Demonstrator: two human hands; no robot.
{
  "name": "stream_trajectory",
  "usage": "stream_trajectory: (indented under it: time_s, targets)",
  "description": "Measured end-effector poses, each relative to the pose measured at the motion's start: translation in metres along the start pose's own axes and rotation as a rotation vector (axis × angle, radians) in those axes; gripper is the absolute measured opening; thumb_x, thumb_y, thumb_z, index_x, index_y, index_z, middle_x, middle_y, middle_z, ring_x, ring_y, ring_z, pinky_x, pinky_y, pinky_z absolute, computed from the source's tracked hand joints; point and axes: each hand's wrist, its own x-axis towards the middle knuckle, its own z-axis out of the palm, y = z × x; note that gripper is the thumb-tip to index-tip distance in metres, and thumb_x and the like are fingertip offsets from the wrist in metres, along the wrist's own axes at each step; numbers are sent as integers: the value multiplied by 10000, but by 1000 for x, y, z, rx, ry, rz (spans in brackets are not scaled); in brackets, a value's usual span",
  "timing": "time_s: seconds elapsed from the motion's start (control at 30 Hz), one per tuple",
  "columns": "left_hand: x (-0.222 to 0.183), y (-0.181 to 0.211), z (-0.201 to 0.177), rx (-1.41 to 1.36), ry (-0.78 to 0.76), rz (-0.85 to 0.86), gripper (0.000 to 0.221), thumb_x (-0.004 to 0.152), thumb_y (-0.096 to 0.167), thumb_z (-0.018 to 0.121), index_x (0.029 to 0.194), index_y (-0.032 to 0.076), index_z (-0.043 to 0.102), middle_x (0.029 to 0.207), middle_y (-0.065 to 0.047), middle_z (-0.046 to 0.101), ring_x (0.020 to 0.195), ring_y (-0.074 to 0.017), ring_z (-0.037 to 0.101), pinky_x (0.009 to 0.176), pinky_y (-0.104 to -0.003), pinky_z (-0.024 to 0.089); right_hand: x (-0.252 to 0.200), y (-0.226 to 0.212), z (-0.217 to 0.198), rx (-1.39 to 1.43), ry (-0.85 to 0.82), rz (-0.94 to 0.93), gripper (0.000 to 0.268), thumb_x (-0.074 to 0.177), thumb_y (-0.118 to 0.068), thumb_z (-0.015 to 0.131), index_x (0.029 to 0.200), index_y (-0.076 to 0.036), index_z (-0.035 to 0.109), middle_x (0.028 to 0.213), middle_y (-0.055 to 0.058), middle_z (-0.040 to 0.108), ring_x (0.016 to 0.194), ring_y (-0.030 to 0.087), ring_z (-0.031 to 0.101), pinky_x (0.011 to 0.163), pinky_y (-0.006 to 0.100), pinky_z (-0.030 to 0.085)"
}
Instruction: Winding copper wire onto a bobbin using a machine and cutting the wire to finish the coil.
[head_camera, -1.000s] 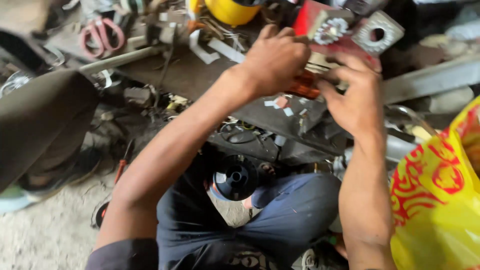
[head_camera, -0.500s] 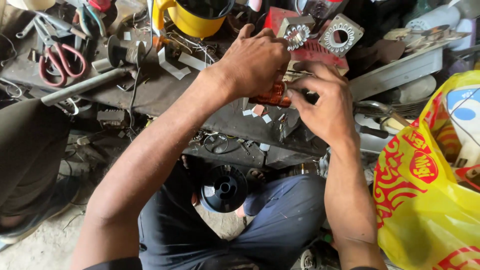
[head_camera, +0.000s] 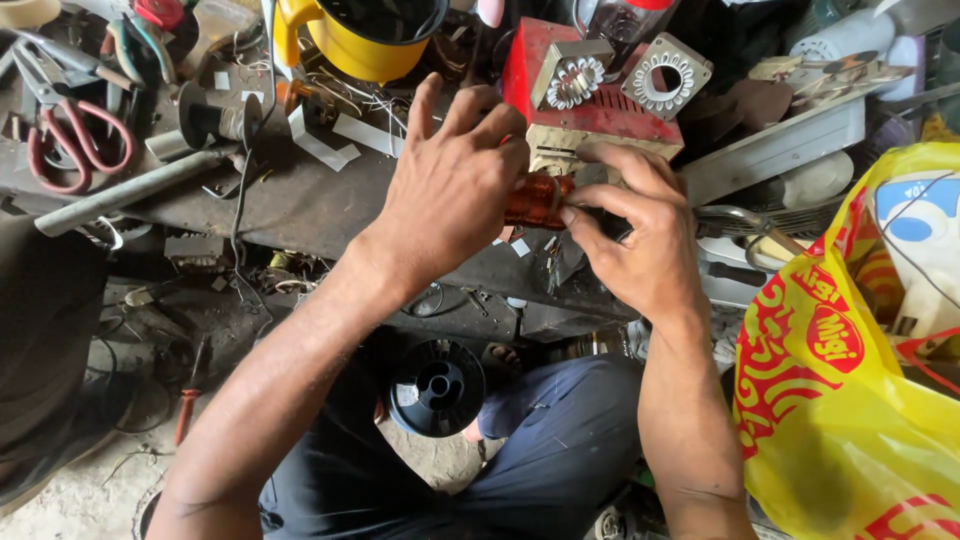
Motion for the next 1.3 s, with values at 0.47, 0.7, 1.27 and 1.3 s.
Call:
stream_trajectory:
  time_s: [0.47, 0.7, 1.27, 1.3]
  targets:
    - [-44, 49, 2, -81, 160, -105, 226, 945, 145, 649, 1124, 28, 720, 1390, -102, 554, 1434, -329, 394, 1243, -618, 182, -3, -1, 2, -50, 25, -1, 156, 768, 47, 801, 912, 40, 740, 1282, 155, 674, 1156, 331, 619, 1025, 409, 466]
    - [-14, 39, 16, -69, 122, 20, 209, 977, 171, 603, 1110, 40, 699, 1397, -107, 552, 1475, -306, 343, 1275, -590, 132, -11, -9, 11, -114, 98, 22, 196, 739, 36, 771, 932, 7, 773, 1337, 133, 638, 1207, 329, 582, 1058, 414, 429]
    - [0, 15, 8, -114, 160, -163, 402, 811, 101, 771, 1195, 47, 668, 1379, -104, 559, 1357, -325, 462, 1182, -647, 264, 10, 26, 7, -77, -156, 56, 377, 768, -74, 756, 1144, -74, 787, 1610, 169, 410, 1520, 389, 279, 1248, 541, 226]
    - [-6, 21, 3, -111, 162, -160, 402, 811, 101, 771, 1195, 47, 668, 1379, -104, 559, 1357, -325, 462, 1182, -647, 264, 11, 26, 5, -77, -152, 54, 377, 768, -74, 756, 1144, -74, 787, 1610, 169, 410, 1520, 389, 279, 1248, 541, 226]
